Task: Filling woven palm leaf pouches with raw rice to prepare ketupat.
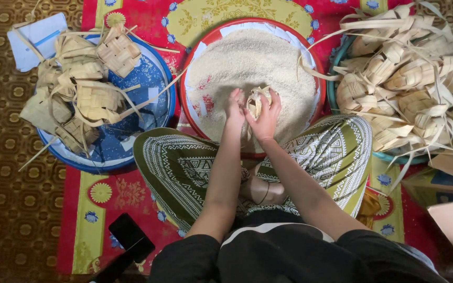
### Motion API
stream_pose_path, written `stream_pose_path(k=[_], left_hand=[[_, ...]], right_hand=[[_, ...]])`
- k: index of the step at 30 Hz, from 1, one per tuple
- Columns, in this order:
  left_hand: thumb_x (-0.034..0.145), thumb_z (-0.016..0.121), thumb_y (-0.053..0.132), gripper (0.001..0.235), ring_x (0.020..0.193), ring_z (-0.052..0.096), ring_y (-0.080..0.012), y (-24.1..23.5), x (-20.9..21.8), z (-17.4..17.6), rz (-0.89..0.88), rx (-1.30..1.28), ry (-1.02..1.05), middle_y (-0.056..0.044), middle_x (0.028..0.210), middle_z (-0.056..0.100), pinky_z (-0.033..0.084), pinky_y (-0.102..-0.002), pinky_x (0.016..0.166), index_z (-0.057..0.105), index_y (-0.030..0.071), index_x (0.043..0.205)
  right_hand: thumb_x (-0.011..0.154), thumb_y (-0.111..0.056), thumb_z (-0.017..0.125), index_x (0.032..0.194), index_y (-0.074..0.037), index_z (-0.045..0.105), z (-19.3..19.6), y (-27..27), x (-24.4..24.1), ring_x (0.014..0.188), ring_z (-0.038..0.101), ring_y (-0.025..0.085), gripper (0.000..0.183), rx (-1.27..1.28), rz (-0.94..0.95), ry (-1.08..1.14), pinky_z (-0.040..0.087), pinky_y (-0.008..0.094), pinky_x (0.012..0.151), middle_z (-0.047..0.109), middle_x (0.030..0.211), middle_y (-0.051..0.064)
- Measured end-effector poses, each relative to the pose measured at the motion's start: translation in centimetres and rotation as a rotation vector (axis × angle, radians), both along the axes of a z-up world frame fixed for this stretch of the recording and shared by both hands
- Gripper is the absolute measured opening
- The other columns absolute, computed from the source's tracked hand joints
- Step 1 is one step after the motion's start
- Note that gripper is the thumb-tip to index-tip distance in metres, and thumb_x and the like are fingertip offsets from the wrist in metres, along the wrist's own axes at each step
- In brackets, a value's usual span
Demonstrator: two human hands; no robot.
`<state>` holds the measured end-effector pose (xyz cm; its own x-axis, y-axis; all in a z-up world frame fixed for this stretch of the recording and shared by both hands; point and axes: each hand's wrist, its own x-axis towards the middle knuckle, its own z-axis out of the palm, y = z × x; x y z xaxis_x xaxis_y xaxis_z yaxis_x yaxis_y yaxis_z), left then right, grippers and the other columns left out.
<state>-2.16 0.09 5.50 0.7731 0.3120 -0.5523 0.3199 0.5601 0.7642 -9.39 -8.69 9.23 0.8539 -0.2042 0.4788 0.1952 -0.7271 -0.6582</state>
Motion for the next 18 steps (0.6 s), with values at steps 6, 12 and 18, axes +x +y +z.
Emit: stream_pose_path(k=[6, 12, 18], left_hand=[[0.100, 0.062, 0.039, 0.037, 0.106, 0.060, -0.0252, -0.5, 0.4, 4.3, 0.069, -0.134, -0.267, -0.016, 0.117, 0.066, 0.054, -0.041, 0.099, 0.071, 0.007, 0.117], [0.109, 0.052, 0.033, 0.028, 0.102, 0.073, -0.0214, -1.6, -3.3, 11.7, -0.289, 0.397, -0.566, -0.007, 0.101, 0.078, 0.059, -0.037, 0.091, 0.073, 0.015, 0.111], [0.107, 0.053, 0.039, 0.028, 0.107, 0.070, -0.0329, -0.9, -1.7, 7.4, -0.215, 0.759, -0.401, -0.010, 0.105, 0.076, 0.054, -0.046, 0.097, 0.072, 0.018, 0.109]], right_hand=[[0.085, -0.045, 0.084, 0.140, -0.020, 0.052, -0.3, -0.2, 0.2, 0.146, 0.030, 0.044, 0.068, 0.000, 0.006, -0.032, 0.030, 0.061, 0.121, 0.033, 0.154, 0.013], [0.081, -0.045, 0.086, 0.139, -0.019, 0.056, -1.9, -0.3, 0.5, 0.147, 0.031, 0.043, 0.070, 0.011, -0.008, -0.057, 0.028, 0.057, 0.124, 0.035, 0.154, 0.012], [0.083, -0.039, 0.085, 0.140, -0.019, 0.055, -0.7, -0.2, 0.5, 0.146, 0.031, 0.046, 0.067, 0.024, 0.001, -0.060, 0.029, 0.060, 0.122, 0.035, 0.153, 0.015]])
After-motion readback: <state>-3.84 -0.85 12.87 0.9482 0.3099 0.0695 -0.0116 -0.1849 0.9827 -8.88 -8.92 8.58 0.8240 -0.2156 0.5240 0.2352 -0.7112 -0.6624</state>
